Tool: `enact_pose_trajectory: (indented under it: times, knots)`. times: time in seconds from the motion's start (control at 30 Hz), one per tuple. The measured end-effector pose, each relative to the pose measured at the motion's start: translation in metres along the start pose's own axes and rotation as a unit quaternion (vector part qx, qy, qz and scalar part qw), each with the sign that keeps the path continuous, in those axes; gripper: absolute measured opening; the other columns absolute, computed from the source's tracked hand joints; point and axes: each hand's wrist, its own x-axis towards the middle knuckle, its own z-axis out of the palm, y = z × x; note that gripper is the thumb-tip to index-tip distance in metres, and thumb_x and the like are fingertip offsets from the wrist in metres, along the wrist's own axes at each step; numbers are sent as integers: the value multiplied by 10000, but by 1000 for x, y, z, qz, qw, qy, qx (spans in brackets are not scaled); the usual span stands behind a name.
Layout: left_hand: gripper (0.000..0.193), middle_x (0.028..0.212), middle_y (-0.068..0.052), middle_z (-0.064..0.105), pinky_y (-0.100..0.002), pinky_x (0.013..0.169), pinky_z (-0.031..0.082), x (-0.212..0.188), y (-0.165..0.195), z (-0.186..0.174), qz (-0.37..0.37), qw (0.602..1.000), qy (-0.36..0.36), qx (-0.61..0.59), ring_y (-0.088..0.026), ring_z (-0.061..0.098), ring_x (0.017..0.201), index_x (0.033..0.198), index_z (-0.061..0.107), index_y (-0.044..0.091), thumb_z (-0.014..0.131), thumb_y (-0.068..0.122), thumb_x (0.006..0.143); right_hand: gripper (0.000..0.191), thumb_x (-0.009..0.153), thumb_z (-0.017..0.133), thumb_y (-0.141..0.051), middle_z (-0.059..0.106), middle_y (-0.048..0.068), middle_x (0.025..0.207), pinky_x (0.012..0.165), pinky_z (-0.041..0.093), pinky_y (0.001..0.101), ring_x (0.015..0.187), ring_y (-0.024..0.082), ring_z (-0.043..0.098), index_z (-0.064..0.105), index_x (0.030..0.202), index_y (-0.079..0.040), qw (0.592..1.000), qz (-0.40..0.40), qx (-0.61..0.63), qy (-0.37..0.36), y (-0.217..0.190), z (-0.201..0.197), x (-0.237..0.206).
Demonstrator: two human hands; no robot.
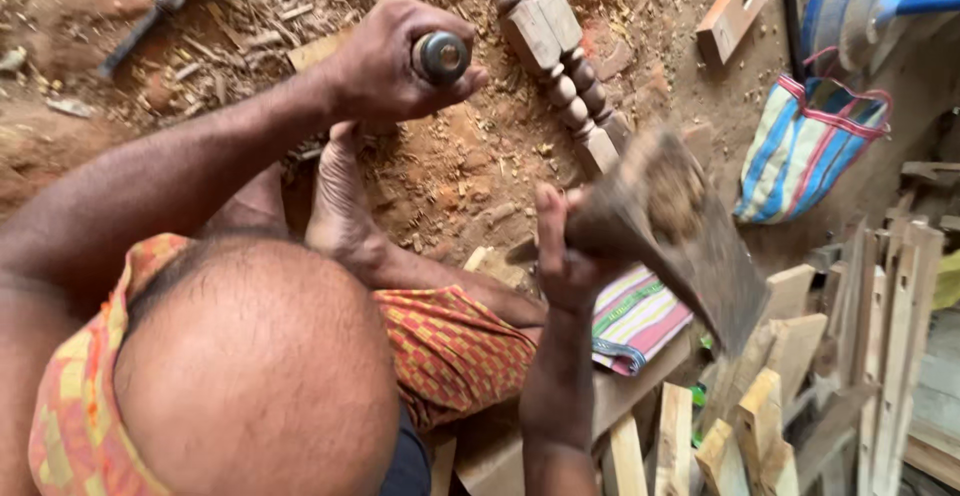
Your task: The person sits on the floor and carves a small wooden piece using a chisel and a wooden mallet. They repeatedly strike the chisel to shape the wood, occasionally rotating the piece to work on different sides.
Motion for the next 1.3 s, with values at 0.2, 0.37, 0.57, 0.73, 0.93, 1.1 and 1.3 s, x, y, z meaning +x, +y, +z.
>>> enact_pose_trajectory:
  times: [0.2,0.37,0.57,0.73,0.93,1.1,1.3]
  knots:
    - [310,619,-14,606,-244,486,562,-7,9,-14,-17,999,-15,-37,-92,637,531,788,622,114,704,300,1021,265,1001,755,29,593,31,834,543,509,235,599,98,588,530,1128,-27,997,-17,80,9,2,-5,-4]
    - [330,625,-23,609,-247,530,571,-8,13,-13,-29,999,-19,-42,-98,661,565,787,615,112,695,318,1031,245,1001,748,44,626,64,886,481,529,251,582,110,609,547,1124,-19,992,-35,120,4,-1,-2,9]
    - [297,661,-19,633,-261,585,605,-4,16,-18,-23,1000,-19,-10,-101,672,589,820,636,113,707,322,1020,315,1028,729,67,641,72,919,477,507,264,550,109,595,536,1232,-77,967,-87,237,22,-52,1,66]
    - [336,624,-56,618,-290,502,601,-12,25,-12,-123,989,-79,-7,-142,663,564,766,646,98,697,325,1010,125,1090,656,7,665,50,798,449,502,290,488,122,613,588,1150,-79,945,-271,174,-62,-67,-8,105]
    - [187,789,-8,687,-262,677,634,-14,22,-7,32,999,-19,-38,-88,702,673,963,677,98,667,283,985,247,884,817,-107,681,141,778,594,568,383,651,283,694,643,967,46,854,-304,-345,-245,-54,-14,87]
    - [322,637,-22,614,-264,518,563,-11,13,-9,-14,999,-13,-42,-104,636,545,787,618,120,707,325,1019,208,974,798,18,727,117,992,749,580,321,841,212,697,659,1120,72,977,-113,-134,-124,-41,-15,47]
    - [330,617,-11,597,-242,469,565,-9,10,-16,-4,999,-19,-32,-92,614,525,782,613,133,681,329,1039,253,984,774,88,657,29,845,610,496,229,681,79,619,592,1129,-11,1000,6,18,-19,-11,-5,4]
